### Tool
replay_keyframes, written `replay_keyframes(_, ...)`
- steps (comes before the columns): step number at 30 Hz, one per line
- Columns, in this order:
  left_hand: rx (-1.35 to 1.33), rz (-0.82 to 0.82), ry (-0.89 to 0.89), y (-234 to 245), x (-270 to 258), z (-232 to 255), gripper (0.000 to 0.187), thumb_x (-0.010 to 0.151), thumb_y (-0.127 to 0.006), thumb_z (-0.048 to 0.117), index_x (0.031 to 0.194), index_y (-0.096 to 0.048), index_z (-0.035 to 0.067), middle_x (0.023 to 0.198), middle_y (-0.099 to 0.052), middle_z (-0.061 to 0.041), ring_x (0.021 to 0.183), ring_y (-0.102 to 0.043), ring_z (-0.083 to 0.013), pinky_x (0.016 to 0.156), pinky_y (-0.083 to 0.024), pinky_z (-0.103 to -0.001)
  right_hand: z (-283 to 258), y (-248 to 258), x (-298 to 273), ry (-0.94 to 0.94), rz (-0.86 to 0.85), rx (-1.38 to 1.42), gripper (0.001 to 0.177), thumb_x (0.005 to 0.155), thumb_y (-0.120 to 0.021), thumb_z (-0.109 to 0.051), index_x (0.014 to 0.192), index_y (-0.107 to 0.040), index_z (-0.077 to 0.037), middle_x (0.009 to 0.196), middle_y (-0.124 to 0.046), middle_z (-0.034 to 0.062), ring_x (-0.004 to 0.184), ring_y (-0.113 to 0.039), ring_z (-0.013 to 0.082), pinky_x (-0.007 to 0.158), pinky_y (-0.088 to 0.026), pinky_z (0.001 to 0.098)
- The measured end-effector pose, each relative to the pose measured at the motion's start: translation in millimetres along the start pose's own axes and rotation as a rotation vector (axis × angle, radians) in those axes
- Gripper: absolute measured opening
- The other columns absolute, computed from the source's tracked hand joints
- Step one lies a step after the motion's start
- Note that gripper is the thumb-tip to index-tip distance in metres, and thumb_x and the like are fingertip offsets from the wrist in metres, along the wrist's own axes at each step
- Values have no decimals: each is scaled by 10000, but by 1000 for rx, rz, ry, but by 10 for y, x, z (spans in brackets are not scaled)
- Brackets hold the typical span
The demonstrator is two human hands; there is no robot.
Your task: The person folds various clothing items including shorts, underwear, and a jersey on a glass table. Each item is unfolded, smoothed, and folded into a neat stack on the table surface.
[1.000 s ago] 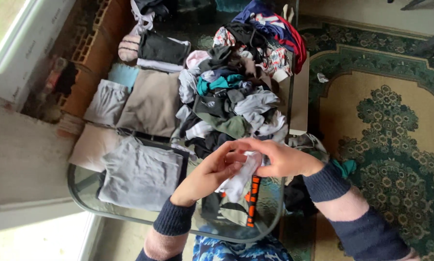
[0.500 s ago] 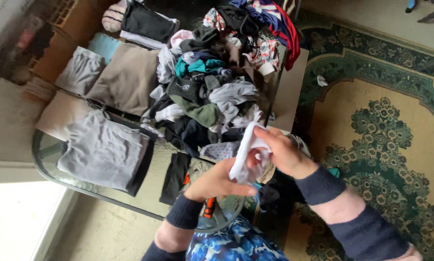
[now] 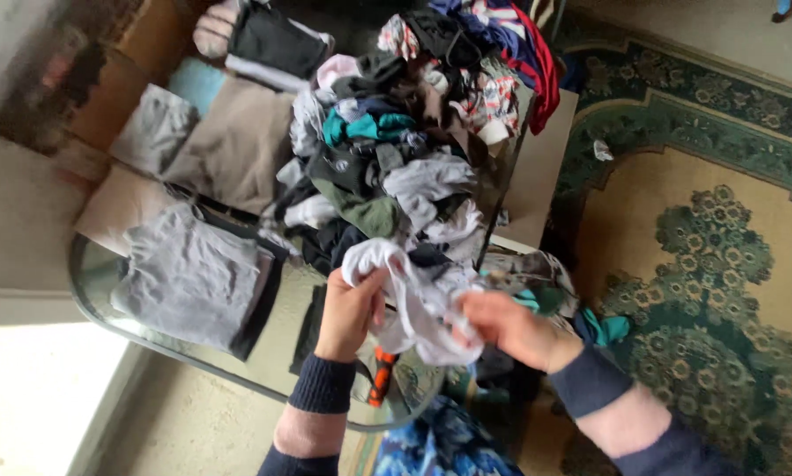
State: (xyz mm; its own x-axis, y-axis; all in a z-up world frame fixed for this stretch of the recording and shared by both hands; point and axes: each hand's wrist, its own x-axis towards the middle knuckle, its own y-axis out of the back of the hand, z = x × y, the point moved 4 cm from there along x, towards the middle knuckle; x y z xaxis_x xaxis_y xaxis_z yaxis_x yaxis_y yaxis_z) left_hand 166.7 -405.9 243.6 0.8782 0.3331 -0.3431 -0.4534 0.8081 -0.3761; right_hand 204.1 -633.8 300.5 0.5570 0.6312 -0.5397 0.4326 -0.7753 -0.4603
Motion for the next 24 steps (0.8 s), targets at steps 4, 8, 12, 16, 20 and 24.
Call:
replay_keyframes(4, 168, 102, 12, -39, 70, 469, 352, 749, -452, -128, 800, -760, 33, 314, -440, -139, 194, -405, -196, 229, -248, -227, -84, -214, 21, 7, -113, 60, 284, 867, -634, -46, 1115, -653, 91, 864, -709, 218, 647, -711, 271, 548, -582, 370)
replay_keyframes(8, 605, 203, -169, 464, 306, 331, 243, 828, -678, 28, 1041, -741, 125, 959, -804, -52, 691, -642, -116, 569, -422, -278, -262, -652, 1, 37, -403, -133, 267, 890, -732, -81, 1144, -657, -46, 1047, -736, 89, 870, -695, 167, 822, -621, 370)
replay_keyframes(12, 959, 219, 170, 993, 550, -137, 460, 793, -760, 467, 1131, -659, 173, 1095, -761, -132, 1104, -688, -382, 984, -531, -493, -16, -234, 482, 282, 102, -374, 201, 739, -847, 11, 869, -694, 4, 1091, -771, 132, 744, -706, 161, 565, -601, 270)
replay_keyframes(16, 848, -65, 215, 733, 318, 94, 403, 696, -752, 211, 1095, -773, 154, 931, -772, -134, 953, -743, -347, 835, -564, -476, -365, 79, 789, 794, 473, -1071, 172, 758, -637, 72, 716, -527, -53, 928, -719, 125, 799, -684, 355, 634, -547, 379)
replay_keyframes(20, 157, -149, 392, 511, 183, 386, 588, 780, -822, 63, 1298, -547, 12, 874, -660, -112, 645, -660, -152, 543, -528, -220, -454, 236, 1009, 816, 665, -1378, 249, 768, -638, 26, 785, -445, -130, 923, -683, 58, 876, -708, 310, 700, -580, 387)
replay_keyframes(24, -234, -187, 251, 543, 268, 598, 699, 810, -686, -142, 1435, -462, 76, 1083, -687, -240, 924, -739, -283, 789, -578, -336, -614, 323, 1146, 642, 649, -1434, 182, 803, -644, -85, 933, -575, -192, 905, -720, 38, 896, -737, 297, 753, -608, 411)
